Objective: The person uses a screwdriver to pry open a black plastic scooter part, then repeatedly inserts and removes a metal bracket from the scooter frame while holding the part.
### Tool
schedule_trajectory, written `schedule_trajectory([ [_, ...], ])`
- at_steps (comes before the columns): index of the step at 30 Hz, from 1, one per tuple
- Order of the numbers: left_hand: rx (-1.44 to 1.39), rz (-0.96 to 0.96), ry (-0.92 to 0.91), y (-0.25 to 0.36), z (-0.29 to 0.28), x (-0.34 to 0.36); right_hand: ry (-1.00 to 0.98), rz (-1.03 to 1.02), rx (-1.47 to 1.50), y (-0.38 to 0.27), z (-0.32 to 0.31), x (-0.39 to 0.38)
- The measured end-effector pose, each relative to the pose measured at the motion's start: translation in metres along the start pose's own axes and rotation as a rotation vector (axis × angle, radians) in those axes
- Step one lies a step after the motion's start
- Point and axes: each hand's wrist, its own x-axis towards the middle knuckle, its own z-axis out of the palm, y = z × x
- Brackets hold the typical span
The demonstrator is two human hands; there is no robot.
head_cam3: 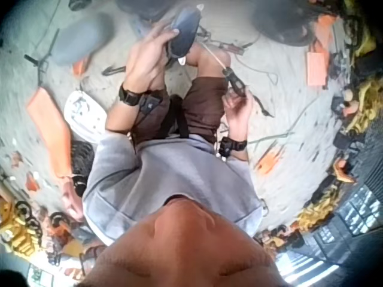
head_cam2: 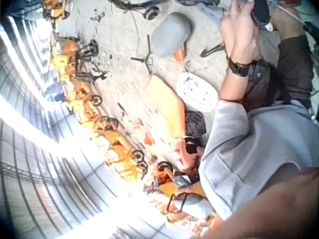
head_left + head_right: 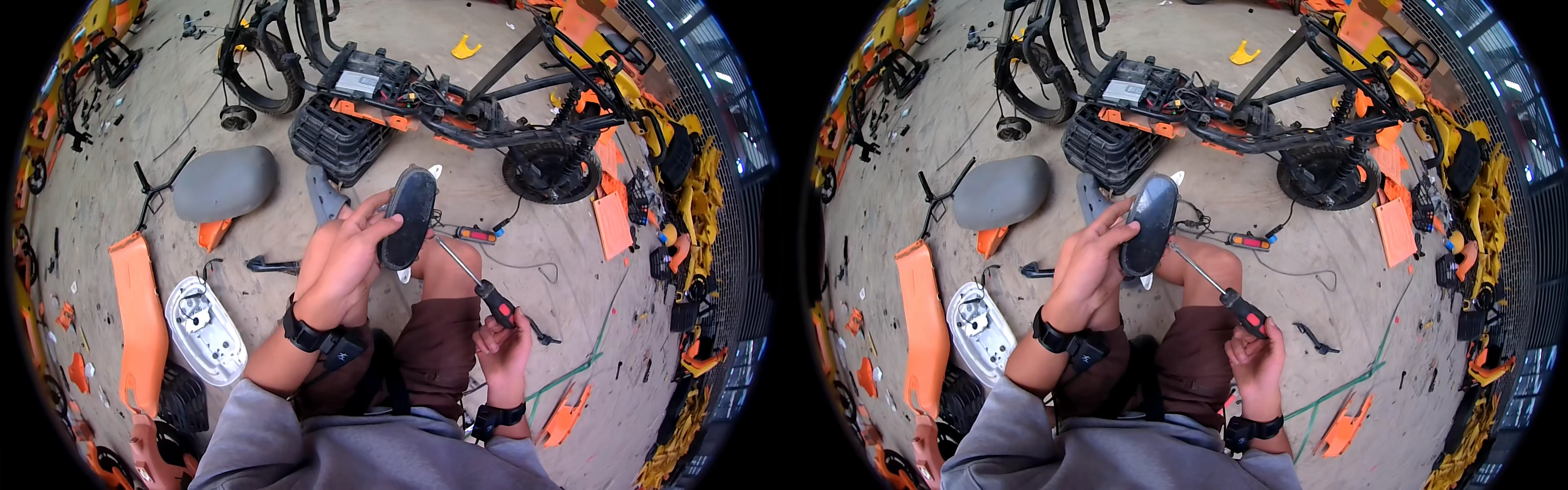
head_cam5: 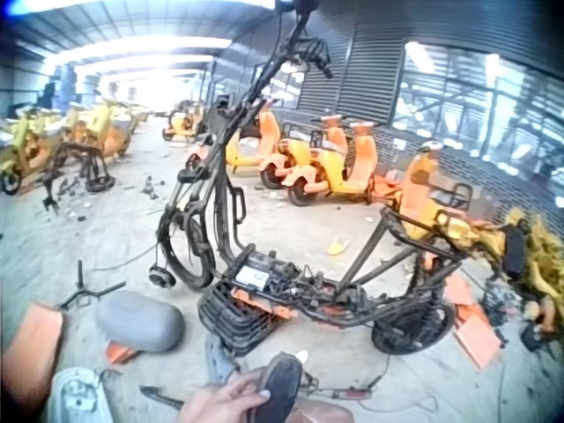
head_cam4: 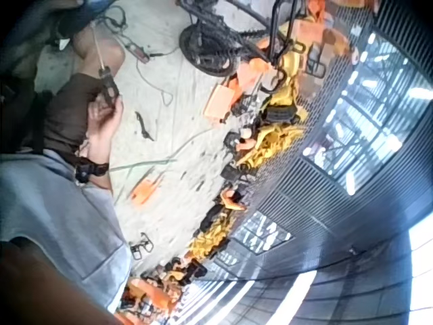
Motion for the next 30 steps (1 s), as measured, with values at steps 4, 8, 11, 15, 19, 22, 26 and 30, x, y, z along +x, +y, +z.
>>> schedule_trajectory([
  [4,-0.008,-0.007,0.022,0.004,0.003,-0.002,0.065,-0.041,-0.054,0.004,0.005,-0.001],
  [8,0.011,-0.009,0.015,0.006,-0.003,-0.001,0.082,-0.117,-0.079,0.010,0.011,0.002],
  [11,0.004,-0.010,0.024,0.007,-0.002,-0.002,-0.032,-0.156,-0.096,0.010,0.004,0.006],
  [15,-0.006,0.008,-0.035,0.002,-0.009,0.003,-0.008,-0.226,-0.181,0.010,0.009,0.008],
  [19,-0.007,0.027,-0.014,0.004,-0.002,-0.001,0.030,-0.287,-0.247,0.008,0.011,0.008],
  [22,-0.004,0.016,-0.009,0.005,-0.002,-0.002,0.034,-0.313,-0.278,0.008,0.012,0.008],
  [26,0.009,0.005,-0.043,0.004,-0.006,0.000,0.041,-0.332,-0.299,0.008,0.012,0.007],
  [30,0.021,0.014,-0.029,0.004,-0.006,0.000,0.058,-0.336,-0.326,0.008,0.011,0.006],
])
